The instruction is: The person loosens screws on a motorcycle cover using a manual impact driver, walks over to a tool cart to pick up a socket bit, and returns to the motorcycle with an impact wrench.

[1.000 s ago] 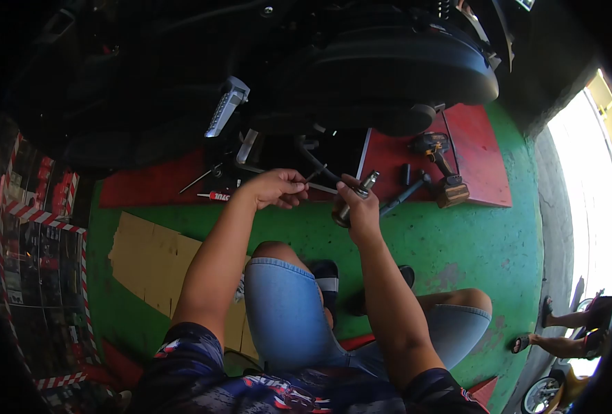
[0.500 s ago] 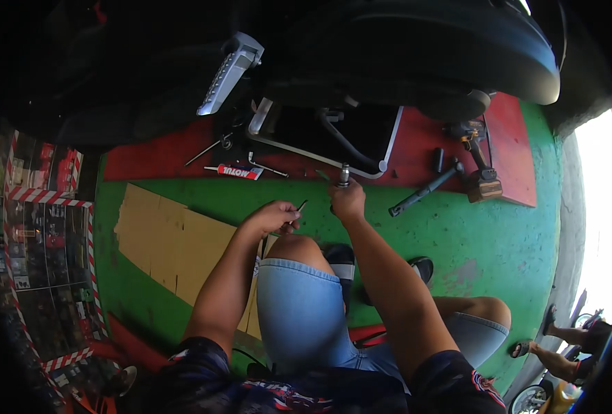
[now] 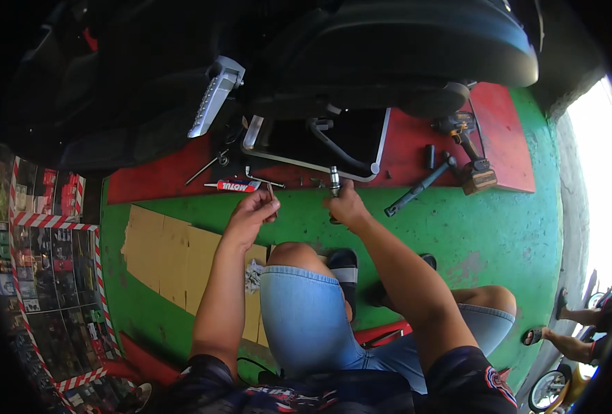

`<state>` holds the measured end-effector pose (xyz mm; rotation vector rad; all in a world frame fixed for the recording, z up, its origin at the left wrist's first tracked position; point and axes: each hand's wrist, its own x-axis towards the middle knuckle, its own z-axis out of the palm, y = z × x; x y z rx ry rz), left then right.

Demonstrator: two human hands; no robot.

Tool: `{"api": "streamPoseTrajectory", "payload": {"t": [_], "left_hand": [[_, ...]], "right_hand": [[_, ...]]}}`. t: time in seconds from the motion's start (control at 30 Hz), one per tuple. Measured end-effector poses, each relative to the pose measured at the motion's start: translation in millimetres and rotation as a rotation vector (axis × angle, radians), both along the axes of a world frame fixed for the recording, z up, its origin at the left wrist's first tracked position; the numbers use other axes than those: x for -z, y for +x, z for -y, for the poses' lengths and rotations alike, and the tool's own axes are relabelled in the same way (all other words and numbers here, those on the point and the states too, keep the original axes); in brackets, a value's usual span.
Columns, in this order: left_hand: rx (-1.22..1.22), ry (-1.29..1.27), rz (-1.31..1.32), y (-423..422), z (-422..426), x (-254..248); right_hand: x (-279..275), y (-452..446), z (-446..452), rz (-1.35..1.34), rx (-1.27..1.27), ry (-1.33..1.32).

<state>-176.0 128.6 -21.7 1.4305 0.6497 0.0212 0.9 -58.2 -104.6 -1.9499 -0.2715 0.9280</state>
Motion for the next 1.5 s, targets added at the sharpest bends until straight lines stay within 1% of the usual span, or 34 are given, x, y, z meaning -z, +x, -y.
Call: {"api": "streamPoseTrajectory", "payload": {"t": [0.03,0.07,0.1,0.13,0.2,0.23,0.3,0.33,0.37,0.4,0.43,0.5,0.57,0.6,0.73,0.83,1.0,1.07,1.17,1.23,1.27,1.33,1.37,1.43,1.5], "left_hand": [[-0.019,-0.057,0.098,8,8,-17],[-0.044,-0.119,0.124,18,19,-35],[-0.036,-0.113,0.135,28,31,-53],[-0.028,-0.153,0.19,37,43,-70],[0.014,-0.253,0.287,50,58,-97],[0.029,-0.247,0.299,55,66,-107],[-0.048,-0.382,0.413,66,85,-125],[-0.032,-0.376,0.424,70,97,-135],[-0.043,-0.457,0.45,72,114,-145],[-0.054,-0.538,0.477,74,128,-151],[-0.043,-0.534,0.48,76,140,-154],[0.037,-0.574,0.497,74,162,-154],[0.064,-0.546,0.512,71,182,-161],[0.079,-0.528,0.522,68,188,-163],[0.076,-0.511,0.538,57,191,-178],[0.067,-0.471,0.549,48,193,-186],[0.061,-0.381,0.524,42,188,-191],[0.102,-0.348,0.55,40,186,-192],[0.108,-0.316,0.541,36,182,-197],[0.116,-0.295,0.526,33,176,-200],[0.122,-0.276,0.509,32,172,-201],[0.12,-0.268,0.501,29,163,-201],[0.115,-0.263,0.491,27,159,-201],[0.127,-0.245,0.487,24,151,-201],[0.135,-0.223,0.488,20,145,-205]], "right_hand": [[-18,0,12,0.01,0.006,0.003],[-52,1,26,-0.081,-0.036,0.08],[-84,0,40,-0.171,-0.08,0.158],[-106,-2,55,-0.16,-0.076,0.165],[-148,-7,87,0.006,-0.169,0.554],[-173,-13,104,0.023,-0.161,0.561],[-222,-28,139,0.327,-0.221,0.495],[-238,-37,152,0.382,-0.183,0.499],[-243,-43,163,0.391,-0.173,0.503],[-246,-46,173,0.484,-0.174,0.514],[-249,-49,182,0.574,-0.176,0.524],[-256,-58,198,0.559,-0.152,0.489],[-258,-65,209,0.548,-0.142,0.46],[-256,-70,214,0.495,-0.122,0.463],[-259,-82,222,0.361,-0.061,0.505],[-259,-84,224,0.32,-0.042,0.535],[-271,-87,222,0.353,-0.087,0.546],[-273,-90,220,0.369,-0.098,0.532],[-274,-90,217,0.312,-0.075,0.552],[-279,-88,214,0.121,-0.101,0.555],[-278,-87,211,0.12,-0.1,0.558],[-274,-82,203,-0.074,-0.138,0.664],[-272,-81,198,-0.079,-0.141,0.664],[-268,-81,188,-0.204,-0.157,0.736],[-266,-82,178,-0.226,-0.153,0.743]]}}
